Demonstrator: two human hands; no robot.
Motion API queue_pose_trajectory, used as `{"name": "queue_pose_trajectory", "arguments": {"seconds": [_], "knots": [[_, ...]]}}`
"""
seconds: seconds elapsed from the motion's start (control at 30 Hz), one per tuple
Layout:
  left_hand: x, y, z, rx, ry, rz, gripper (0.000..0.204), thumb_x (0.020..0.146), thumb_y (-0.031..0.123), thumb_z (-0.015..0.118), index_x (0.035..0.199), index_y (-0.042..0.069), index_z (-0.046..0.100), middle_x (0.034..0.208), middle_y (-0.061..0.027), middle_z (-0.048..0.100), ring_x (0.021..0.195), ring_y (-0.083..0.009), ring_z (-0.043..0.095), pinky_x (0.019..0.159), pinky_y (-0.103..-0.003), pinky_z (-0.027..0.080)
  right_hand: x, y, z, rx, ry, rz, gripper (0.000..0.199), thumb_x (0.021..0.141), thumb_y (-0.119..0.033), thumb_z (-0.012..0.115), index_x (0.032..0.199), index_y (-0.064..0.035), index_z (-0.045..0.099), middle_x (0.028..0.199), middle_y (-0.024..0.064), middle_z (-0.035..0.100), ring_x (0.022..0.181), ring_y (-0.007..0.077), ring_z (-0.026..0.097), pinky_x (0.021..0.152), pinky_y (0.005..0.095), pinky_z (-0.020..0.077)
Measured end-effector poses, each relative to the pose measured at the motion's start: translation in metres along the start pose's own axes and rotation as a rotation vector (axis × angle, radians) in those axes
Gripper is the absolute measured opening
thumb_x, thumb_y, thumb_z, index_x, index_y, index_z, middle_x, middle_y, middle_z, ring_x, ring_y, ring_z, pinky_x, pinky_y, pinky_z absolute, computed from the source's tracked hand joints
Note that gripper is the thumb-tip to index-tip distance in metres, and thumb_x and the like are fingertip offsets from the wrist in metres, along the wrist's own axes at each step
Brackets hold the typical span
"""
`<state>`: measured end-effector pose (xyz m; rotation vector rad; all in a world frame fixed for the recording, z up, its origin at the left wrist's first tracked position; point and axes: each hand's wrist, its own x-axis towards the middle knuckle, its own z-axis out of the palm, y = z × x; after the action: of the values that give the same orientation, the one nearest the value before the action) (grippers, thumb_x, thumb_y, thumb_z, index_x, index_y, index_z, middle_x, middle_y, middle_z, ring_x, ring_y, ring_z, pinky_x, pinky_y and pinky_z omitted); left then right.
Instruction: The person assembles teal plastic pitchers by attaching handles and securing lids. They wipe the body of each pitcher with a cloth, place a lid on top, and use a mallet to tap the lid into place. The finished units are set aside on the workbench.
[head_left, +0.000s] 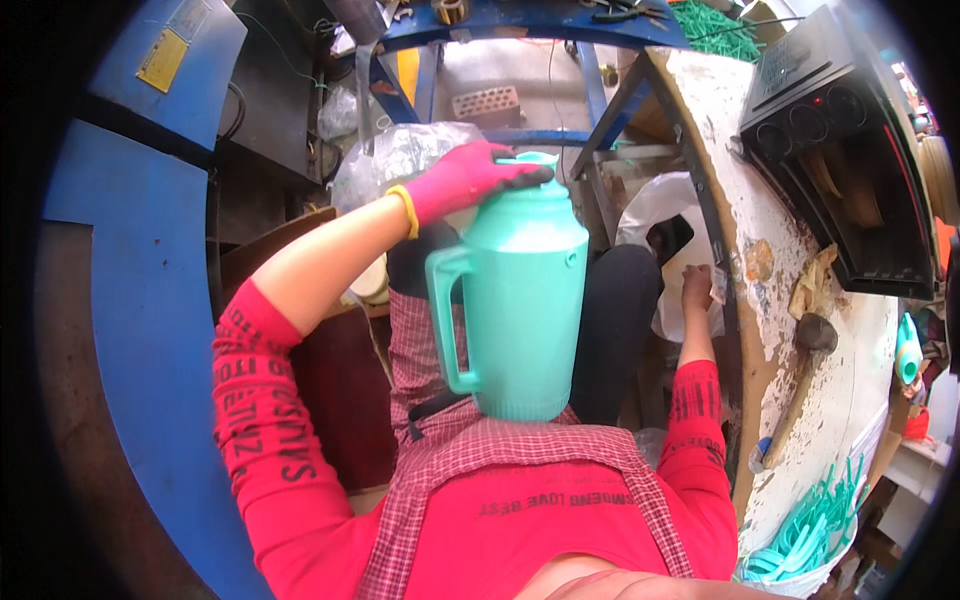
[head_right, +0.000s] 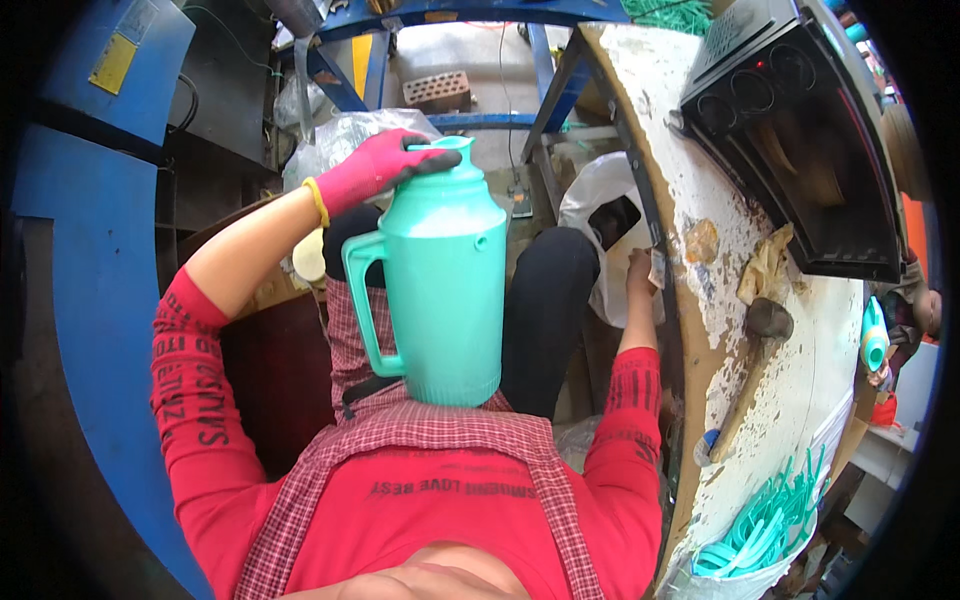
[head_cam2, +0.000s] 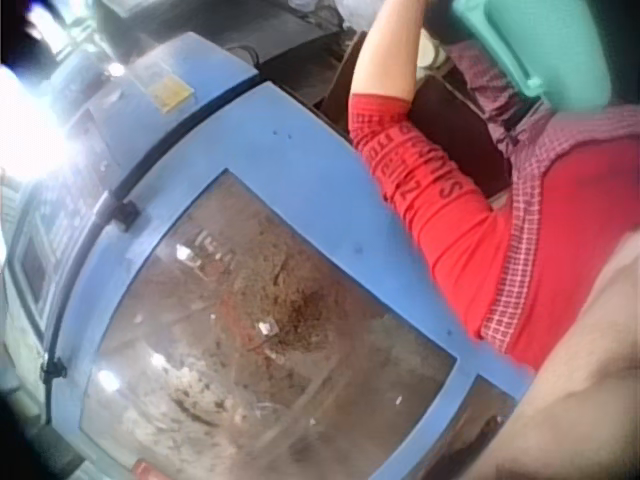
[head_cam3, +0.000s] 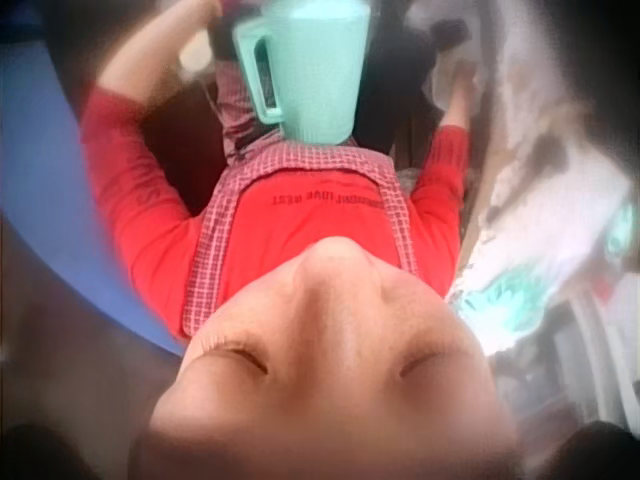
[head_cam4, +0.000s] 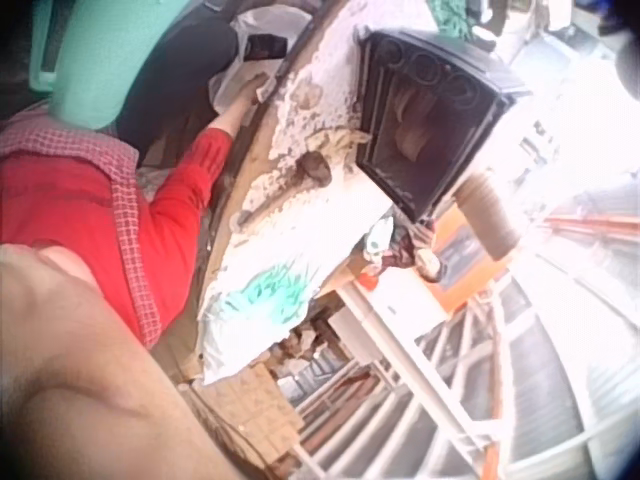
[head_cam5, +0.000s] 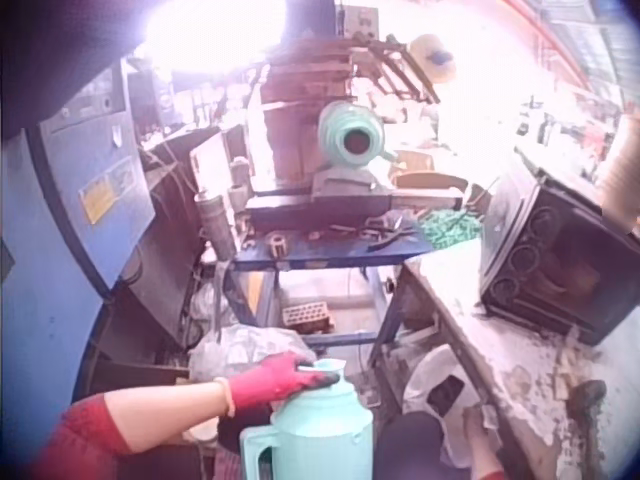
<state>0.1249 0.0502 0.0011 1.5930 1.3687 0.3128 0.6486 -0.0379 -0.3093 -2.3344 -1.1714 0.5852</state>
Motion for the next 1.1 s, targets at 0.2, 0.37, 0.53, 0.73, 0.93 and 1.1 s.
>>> {"name": "queue_pose_trajectory", "arguments": {"seconds": [0.2,0.37,0.53,0.73,0.93,1.1], "knots": [[0.001,-0.009,0.016,-0.174,0.076,0.041,0.069,0.083,0.06,0.068,0.112,-0.003,0.068,0.097,-0.0114,0.069,0.087,-0.0181,0.065,0.08,-0.031,0.051,-0.147,-0.115,-0.083,0.018,0.014,0.031,0.027,0.086,-0.023,0.072,0.089,0.0035,0.065,0.08,0.0058,0.063,0.074,0.0195,0.06,0.071,0.0313,0.0482],[0.005,-0.015,0.025,-0.172,0.094,0.155,0.054,0.091,0.044,0.063,0.121,-0.001,0.064,0.096,-0.0124,0.069,0.086,-0.0194,0.065,0.081,-0.031,0.053,-0.245,-0.27,-0.098,0.513,0.356,-0.922,0.02,0.081,-0.012,0.078,0.075,-0.0052,0.06,0.097,0.0092,0.065,0.094,0.0261,0.063,0.083,0.0403,0.0497],[0.025,-0.052,0.015,0.104,0.043,0.601,0.035,0.089,0.011,0.063,0.124,0.005,0.065,0.107,-0.0123,0.064,0.093,-0.0153,0.062,0.079,-0.032,0.053,-0.273,-0.387,-0.042,0.381,0.259,-1.472,0.026,0.076,-0.025,0.078,0.077,-0.0083,0.059,0.099,0.0042,0.064,0.106,0.0227,0.06,0.096,0.0454,0.0418],[0.03,-0.071,0.022,-0.272,0.074,0.262,0.036,0.095,0.034,0.058,0.119,0.008,0.068,0.09,-0.0073,0.068,0.08,-0.0112,0.061,0.07,-0.028,0.05,-0.201,-0.396,-0.056,0.373,0.41,-1.236,0.026,0.072,-0.011,0.081,0.09,0.0018,0.068,0.093,0.0103,0.065,0.094,0.028,0.058,0.082,0.038,0.0477],[0.01,-0.053,0.026,-0.429,0.077,0.091,0.053,0.087,0.05,0.069,0.113,0.004,0.07,0.1,-0.0062,0.07,0.093,-0.0131,0.063,0.083,-0.028,0.051,-0.195,-0.301,-0.129,0.63,0.054,-0.665,0.015,0.087,-0.016,0.074,0.09,-0.0013,0.077,0.098,0.0019,0.073,0.089,0.009,0.065,0.081,0.0236,0.0491],[0.007,-0.055,0.03,-0.493,0.104,0.115,0.061,0.083,0.057,0.07,0.114,0.003,0.068,0.1,-0.0071,0.068,0.089,-0.0141,0.063,0.081,-0.029,0.052,-0.197,-0.248,-0.14,0.681,-0.197,-0.5,0.048,0.095,-0.02,0.066,0.133,0.0057,0.052,0.103,0.0081,0.073,0.105,0.0131,0.065,0.091,0.0264,0.0507]]}}
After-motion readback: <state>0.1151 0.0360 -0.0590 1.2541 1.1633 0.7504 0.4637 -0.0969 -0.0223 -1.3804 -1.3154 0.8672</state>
